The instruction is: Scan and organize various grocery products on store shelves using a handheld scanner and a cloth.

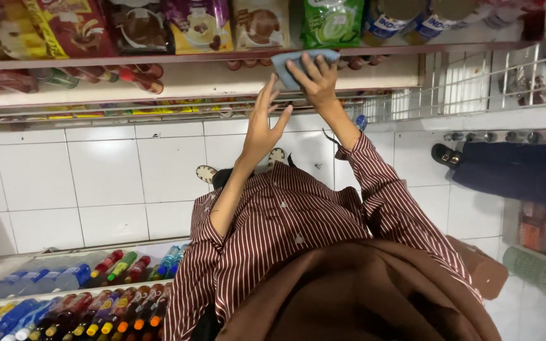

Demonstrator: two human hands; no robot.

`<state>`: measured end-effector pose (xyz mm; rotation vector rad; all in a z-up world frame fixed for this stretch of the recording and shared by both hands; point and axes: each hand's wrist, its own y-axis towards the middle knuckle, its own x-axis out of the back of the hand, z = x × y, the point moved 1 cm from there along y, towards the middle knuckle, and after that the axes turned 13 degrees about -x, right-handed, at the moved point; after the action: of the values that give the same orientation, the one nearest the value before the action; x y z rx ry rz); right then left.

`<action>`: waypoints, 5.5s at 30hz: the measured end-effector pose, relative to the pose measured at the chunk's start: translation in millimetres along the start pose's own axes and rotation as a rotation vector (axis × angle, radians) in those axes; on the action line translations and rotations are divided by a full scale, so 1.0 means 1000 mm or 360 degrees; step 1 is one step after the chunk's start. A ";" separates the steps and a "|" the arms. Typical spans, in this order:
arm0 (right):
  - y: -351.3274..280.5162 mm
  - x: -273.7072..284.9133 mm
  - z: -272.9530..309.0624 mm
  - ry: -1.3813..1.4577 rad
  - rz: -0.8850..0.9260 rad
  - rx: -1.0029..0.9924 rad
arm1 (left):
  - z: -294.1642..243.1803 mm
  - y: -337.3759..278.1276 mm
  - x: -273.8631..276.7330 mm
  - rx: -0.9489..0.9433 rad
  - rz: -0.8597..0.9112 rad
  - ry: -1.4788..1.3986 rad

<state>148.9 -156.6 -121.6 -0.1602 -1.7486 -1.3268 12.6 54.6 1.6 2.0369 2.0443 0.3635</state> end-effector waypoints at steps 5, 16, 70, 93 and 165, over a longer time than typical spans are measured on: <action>0.040 0.001 0.050 -0.0060 -0.0079 0.0233 | 0.013 -0.013 0.025 0.0032 -0.0118 -0.0004; 0.114 -0.004 0.171 -0.0074 -0.0049 0.0454 | 0.017 -0.047 0.107 0.0182 -0.0416 0.0007; 0.233 -0.031 0.437 0.0271 0.0567 0.0789 | 0.047 -0.139 0.321 0.0112 -0.1234 -0.0269; 0.185 0.019 0.255 -0.0212 0.0520 0.0825 | 0.025 -0.104 0.255 0.0085 -0.0427 -0.0482; 0.321 -0.215 0.779 0.0254 0.0605 0.0629 | 0.133 -0.128 0.790 -0.0035 -0.0864 -0.0701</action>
<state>14.0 700.3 -58.0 -0.1488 -1.7047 -0.6891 -67.8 845.7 -158.6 1.3090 2.1615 -0.1511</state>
